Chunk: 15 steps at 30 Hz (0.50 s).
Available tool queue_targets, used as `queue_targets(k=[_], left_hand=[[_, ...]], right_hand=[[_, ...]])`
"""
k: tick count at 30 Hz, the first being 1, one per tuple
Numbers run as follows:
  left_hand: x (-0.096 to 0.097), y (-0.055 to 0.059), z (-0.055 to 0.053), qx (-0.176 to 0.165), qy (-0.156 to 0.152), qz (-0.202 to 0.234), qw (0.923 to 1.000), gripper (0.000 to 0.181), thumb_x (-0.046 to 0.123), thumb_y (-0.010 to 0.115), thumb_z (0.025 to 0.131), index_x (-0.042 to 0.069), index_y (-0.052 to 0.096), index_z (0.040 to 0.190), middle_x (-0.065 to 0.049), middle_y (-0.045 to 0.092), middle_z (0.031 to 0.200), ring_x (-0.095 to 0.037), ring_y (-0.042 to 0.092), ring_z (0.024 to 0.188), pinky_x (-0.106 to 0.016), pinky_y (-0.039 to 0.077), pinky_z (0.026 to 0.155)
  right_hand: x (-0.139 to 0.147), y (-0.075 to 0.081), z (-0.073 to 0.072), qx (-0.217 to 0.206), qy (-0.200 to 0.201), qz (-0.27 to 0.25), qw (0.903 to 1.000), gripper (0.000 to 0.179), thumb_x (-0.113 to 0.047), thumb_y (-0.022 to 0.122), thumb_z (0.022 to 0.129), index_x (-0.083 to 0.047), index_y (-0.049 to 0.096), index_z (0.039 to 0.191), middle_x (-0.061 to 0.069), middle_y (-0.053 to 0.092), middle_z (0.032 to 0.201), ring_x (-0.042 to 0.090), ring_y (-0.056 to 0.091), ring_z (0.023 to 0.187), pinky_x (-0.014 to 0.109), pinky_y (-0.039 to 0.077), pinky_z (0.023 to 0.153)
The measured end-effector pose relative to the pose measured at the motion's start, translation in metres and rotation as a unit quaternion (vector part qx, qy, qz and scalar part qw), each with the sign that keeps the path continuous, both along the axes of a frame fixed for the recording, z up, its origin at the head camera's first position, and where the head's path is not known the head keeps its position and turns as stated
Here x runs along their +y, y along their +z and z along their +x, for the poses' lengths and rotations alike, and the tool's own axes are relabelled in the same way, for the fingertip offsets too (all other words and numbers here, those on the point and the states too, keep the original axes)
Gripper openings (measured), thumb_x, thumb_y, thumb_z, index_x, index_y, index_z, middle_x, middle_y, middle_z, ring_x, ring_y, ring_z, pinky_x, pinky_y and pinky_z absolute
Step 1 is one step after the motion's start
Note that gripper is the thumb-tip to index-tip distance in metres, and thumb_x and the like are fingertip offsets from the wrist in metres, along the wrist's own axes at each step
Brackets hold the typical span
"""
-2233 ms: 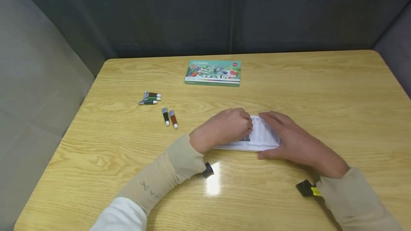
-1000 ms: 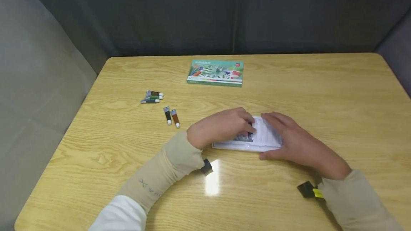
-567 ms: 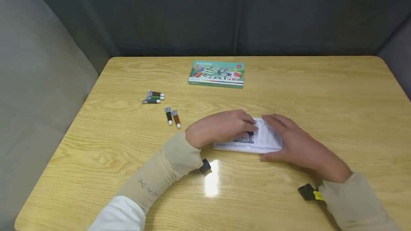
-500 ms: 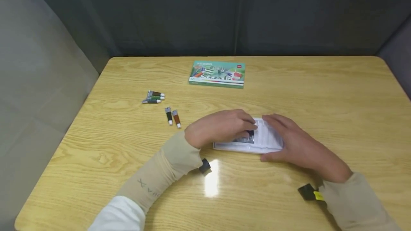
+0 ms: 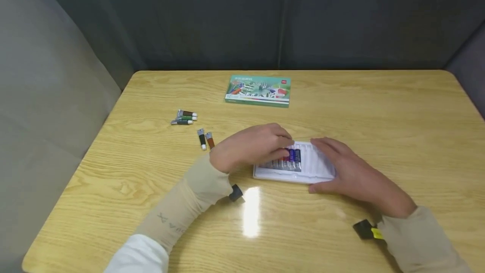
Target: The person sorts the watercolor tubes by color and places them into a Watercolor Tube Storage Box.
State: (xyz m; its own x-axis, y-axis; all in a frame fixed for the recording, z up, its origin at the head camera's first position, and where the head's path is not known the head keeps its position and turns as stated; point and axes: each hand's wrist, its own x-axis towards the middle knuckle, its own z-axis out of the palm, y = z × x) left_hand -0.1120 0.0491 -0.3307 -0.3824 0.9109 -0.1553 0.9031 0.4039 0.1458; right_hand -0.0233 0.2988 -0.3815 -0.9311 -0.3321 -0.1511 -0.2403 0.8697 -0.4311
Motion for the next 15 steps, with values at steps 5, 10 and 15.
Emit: queue_targets(k=[5, 10, 15], left_hand=[[-0.013, 0.001, -0.003, 0.003, 0.016, 0.01, 0.9998, 0.033, 0.03, 0.051, 0.11, 0.014, 0.069, 0.132, 0.001, 0.07, 0.136, -0.013, 0.062, 0.126, -0.026, 0.047, 0.113], [-0.026, 0.002, -0.005, -0.005, 0.044, 0.009, 0.999, 0.038, 0.032, 0.052, 0.109, 0.014, 0.066, 0.139, -0.001, 0.068, 0.14, -0.014, 0.06, 0.132, -0.028, 0.046, 0.116], [-0.043, 0.004, -0.008, -0.001, 0.074, 0.014, 0.9971, 0.04, 0.032, 0.052, 0.109, 0.012, 0.064, 0.142, -0.003, 0.066, 0.143, -0.016, 0.059, 0.134, -0.03, 0.047, 0.116]], right_hand=[[0.0, -0.001, -0.001, -0.009, -0.003, 0.003, 0.9999, 0.125, -0.076, 0.082, 0.066, -0.011, 0.032, 0.161, 0.024, 0.033, 0.162, 0.049, 0.037, 0.144, 0.072, 0.041, 0.108], [0.0, -0.001, 0.0, -0.002, -0.001, 0.0, 1.0, 0.124, -0.074, 0.083, 0.067, -0.01, 0.033, 0.161, 0.024, 0.034, 0.161, 0.049, 0.038, 0.143, 0.071, 0.041, 0.108], [0.0, -0.001, 0.0, 0.005, 0.0, 0.004, 1.0, 0.124, -0.074, 0.084, 0.067, -0.01, 0.033, 0.16, 0.024, 0.034, 0.161, 0.048, 0.038, 0.143, 0.07, 0.041, 0.108]])
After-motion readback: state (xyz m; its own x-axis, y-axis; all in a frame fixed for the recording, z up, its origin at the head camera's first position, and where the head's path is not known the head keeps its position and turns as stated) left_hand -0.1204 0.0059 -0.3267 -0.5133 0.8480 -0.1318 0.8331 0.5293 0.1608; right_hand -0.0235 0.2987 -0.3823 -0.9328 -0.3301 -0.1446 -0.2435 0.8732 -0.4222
